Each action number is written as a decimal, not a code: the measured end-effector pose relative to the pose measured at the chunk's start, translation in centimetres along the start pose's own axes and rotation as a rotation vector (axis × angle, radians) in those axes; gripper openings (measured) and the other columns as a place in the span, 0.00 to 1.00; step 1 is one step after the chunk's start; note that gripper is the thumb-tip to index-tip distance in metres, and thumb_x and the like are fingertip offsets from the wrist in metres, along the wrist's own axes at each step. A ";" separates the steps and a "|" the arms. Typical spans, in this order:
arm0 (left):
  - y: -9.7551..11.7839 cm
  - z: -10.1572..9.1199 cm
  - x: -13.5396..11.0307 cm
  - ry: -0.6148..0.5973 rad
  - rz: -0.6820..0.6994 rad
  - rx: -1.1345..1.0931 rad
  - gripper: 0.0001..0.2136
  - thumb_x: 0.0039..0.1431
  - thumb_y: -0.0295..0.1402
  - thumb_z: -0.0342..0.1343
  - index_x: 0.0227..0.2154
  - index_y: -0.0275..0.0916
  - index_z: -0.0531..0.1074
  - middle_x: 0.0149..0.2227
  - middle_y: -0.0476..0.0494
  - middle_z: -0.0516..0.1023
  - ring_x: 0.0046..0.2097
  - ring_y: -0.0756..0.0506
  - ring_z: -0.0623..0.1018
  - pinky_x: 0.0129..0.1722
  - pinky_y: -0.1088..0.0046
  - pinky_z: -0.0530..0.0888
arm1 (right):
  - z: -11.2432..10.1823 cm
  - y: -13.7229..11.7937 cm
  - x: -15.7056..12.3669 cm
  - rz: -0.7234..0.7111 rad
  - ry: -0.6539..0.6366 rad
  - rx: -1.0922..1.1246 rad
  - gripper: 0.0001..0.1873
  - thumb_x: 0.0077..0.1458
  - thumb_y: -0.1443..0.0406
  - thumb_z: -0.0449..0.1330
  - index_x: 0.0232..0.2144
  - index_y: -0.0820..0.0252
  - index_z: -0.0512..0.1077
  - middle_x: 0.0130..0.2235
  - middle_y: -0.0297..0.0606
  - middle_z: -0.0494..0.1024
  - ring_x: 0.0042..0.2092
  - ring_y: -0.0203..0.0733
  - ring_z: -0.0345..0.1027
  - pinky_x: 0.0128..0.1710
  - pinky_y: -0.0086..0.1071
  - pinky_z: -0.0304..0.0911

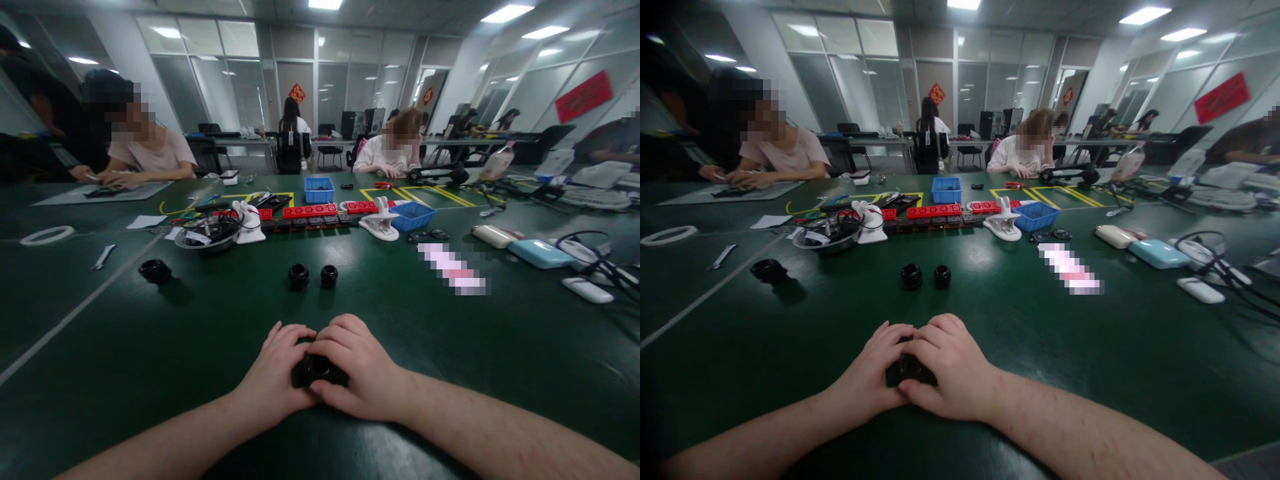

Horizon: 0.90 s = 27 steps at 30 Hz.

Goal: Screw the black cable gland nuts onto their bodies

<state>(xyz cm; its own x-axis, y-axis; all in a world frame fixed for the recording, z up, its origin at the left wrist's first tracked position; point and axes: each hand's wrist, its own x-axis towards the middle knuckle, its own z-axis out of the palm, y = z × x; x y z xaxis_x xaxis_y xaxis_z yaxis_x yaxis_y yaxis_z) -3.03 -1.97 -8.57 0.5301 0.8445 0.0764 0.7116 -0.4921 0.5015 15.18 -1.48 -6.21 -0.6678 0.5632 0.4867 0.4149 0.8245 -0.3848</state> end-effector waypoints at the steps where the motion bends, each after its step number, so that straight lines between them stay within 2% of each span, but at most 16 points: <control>1: 0.1 -0.1 0.0 -0.001 -0.001 -0.006 0.21 0.42 0.37 0.60 0.43 0.44 0.69 0.48 0.43 0.68 0.52 0.38 0.65 0.56 0.46 0.49 | -0.1 -0.1 0.0 -0.020 -0.012 0.028 0.16 0.49 0.63 0.55 0.40 0.64 0.68 0.38 0.41 0.72 0.40 0.42 0.60 0.41 0.38 0.56; 6: 0.3 -0.1 0.1 0.013 -0.002 -0.010 0.20 0.41 0.36 0.60 0.41 0.44 0.69 0.47 0.44 0.68 0.52 0.38 0.66 0.56 0.47 0.50 | -0.5 -0.2 0.1 -0.074 -0.074 0.093 0.15 0.47 0.68 0.51 0.40 0.62 0.68 0.40 0.38 0.74 0.41 0.42 0.59 0.42 0.38 0.54; 10: 0.2 0.0 0.1 0.002 -0.006 -0.016 0.19 0.41 0.37 0.61 0.40 0.44 0.70 0.47 0.44 0.68 0.52 0.38 0.65 0.56 0.47 0.50 | -0.4 -0.4 -0.1 -0.082 -0.106 0.053 0.15 0.45 0.69 0.50 0.37 0.60 0.69 0.40 0.35 0.74 0.38 0.41 0.58 0.38 0.37 0.54; 15: 0.2 -0.1 0.1 0.001 0.006 0.001 0.18 0.41 0.37 0.60 0.40 0.44 0.71 0.47 0.45 0.69 0.52 0.38 0.66 0.56 0.48 0.51 | -0.1 -0.7 -0.2 -0.103 -0.089 -0.004 0.11 0.45 0.69 0.49 0.30 0.59 0.70 0.37 0.34 0.75 0.36 0.40 0.58 0.37 0.37 0.53; 19: 0.3 -0.2 0.1 -0.003 0.003 0.010 0.18 0.42 0.38 0.59 0.40 0.43 0.71 0.47 0.44 0.69 0.52 0.38 0.66 0.56 0.48 0.51 | 0.0 -0.8 -0.4 -0.156 -0.066 -0.017 0.09 0.46 0.69 0.49 0.27 0.59 0.69 0.39 0.31 0.75 0.36 0.40 0.58 0.36 0.37 0.52; 23: 0.0 0.0 0.0 0.002 0.003 -0.002 0.20 0.42 0.37 0.60 0.42 0.43 0.69 0.48 0.43 0.68 0.52 0.38 0.65 0.56 0.47 0.51 | -0.3 -0.8 -0.4 -0.162 -0.044 -0.014 0.13 0.49 0.68 0.49 0.36 0.58 0.70 0.43 0.34 0.74 0.40 0.42 0.59 0.39 0.38 0.53; 27: -0.1 0.1 0.0 -0.004 0.012 0.002 0.23 0.43 0.37 0.60 0.45 0.44 0.67 0.49 0.43 0.67 0.53 0.38 0.65 0.56 0.46 0.50 | -0.6 -0.7 -0.4 -0.075 0.070 0.011 0.17 0.51 0.64 0.52 0.43 0.64 0.66 0.45 0.42 0.71 0.43 0.43 0.60 0.43 0.39 0.54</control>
<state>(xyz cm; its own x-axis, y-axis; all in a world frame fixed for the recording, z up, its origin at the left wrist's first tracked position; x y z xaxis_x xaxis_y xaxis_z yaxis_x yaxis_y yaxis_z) -3.04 -1.98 -8.70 0.5404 0.8376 0.0794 0.7061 -0.5028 0.4985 15.52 -2.18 -5.66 -0.6515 0.5027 0.5683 0.3581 0.8641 -0.3538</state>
